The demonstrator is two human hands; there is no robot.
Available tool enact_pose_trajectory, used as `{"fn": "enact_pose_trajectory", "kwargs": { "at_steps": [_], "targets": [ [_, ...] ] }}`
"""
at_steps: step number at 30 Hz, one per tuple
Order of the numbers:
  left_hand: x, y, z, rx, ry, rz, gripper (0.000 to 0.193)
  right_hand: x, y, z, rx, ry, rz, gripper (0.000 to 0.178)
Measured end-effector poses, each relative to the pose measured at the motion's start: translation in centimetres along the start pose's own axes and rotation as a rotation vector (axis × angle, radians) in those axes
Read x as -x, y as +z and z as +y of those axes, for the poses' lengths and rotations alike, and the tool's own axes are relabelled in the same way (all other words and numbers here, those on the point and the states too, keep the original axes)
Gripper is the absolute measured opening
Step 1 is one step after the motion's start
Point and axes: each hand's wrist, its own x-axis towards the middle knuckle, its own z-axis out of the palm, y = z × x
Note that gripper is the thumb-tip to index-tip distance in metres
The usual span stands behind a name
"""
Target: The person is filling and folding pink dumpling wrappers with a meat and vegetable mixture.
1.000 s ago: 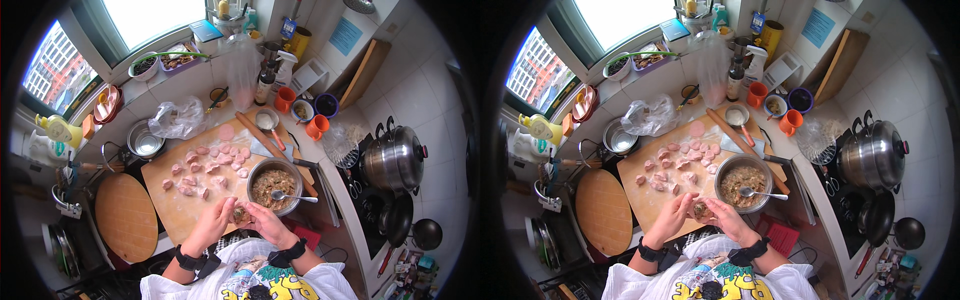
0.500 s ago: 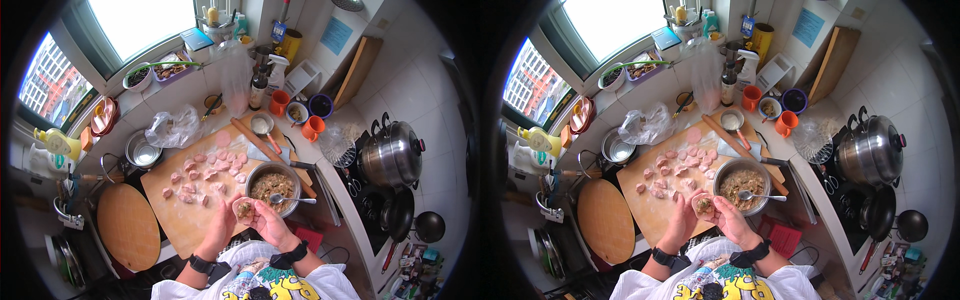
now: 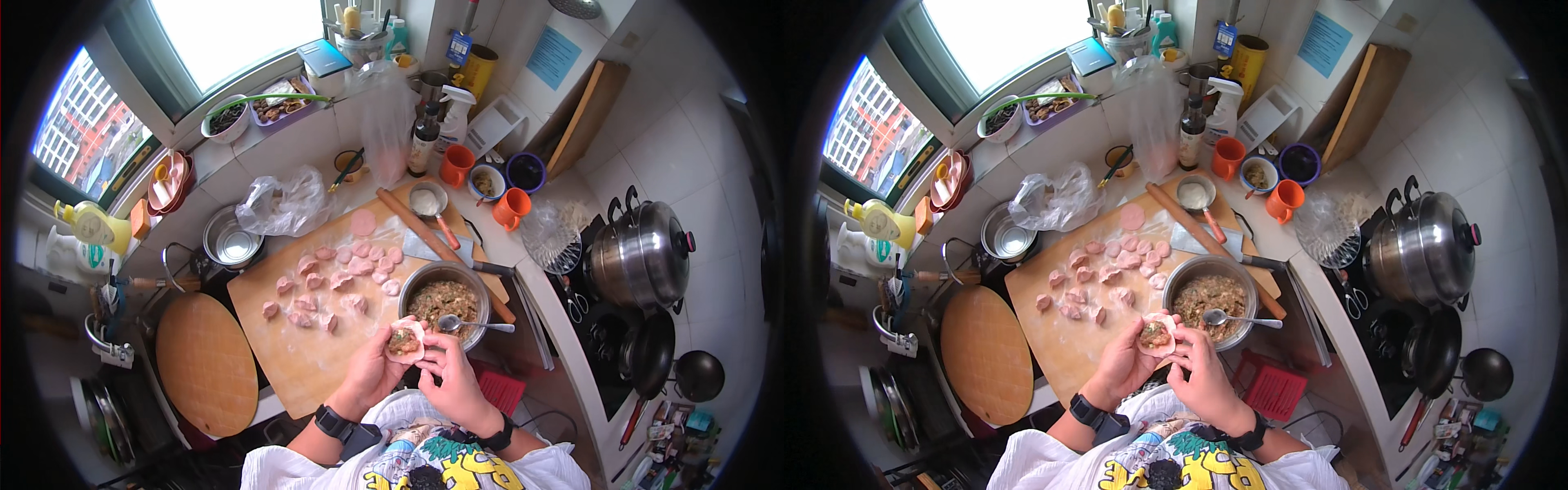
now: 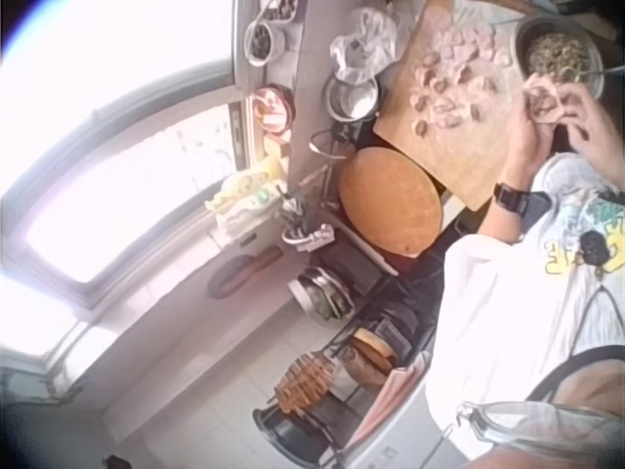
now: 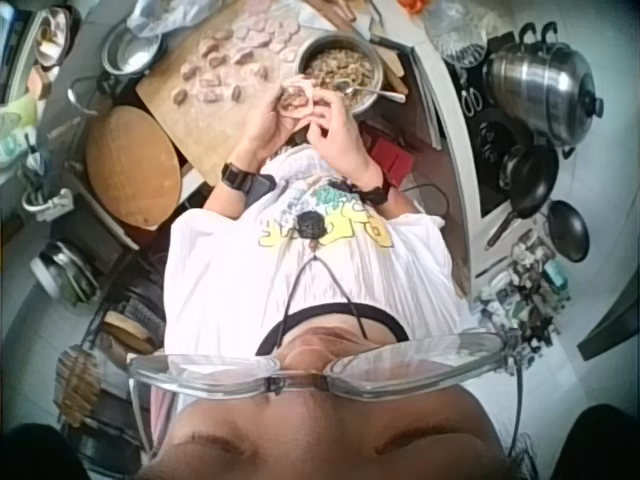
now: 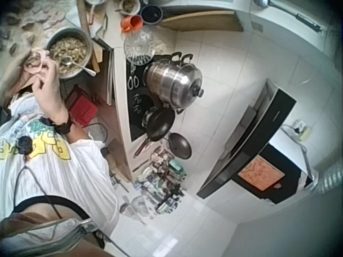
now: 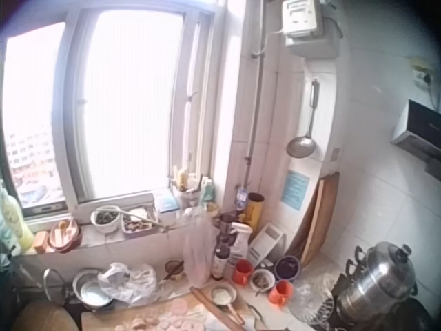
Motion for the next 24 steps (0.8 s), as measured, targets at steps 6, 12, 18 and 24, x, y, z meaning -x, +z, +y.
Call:
{"fn": "enact_pose_trajectory", "kwargs": {
  "at_steps": [6, 12, 18, 24],
  "targets": [
    [1.0, 1.1, 0.4, -0.099, -0.047, 0.022, 0.045, -0.2, -0.6, -0.6, 0.586, -0.468, -0.002, 0.038],
    [1.9, 1.7, 0.7, -0.211, -0.090, 0.005, 0.043, -0.3, -2.0, -0.4, 0.750, -0.715, -0.063, 0.027],
    [2.5, 0.7, 0.1, -0.312, -0.078, -0.025, 0.043, -0.4, -2.0, -0.7, 0.800, -0.786, -0.114, 0.027],
    [3.2, 0.9, 0.0, -0.504, -0.013, -0.032, 0.045, -0.5, -1.4, -1.9, 0.759, -0.777, -0.093, 0.023]
  ]
}}
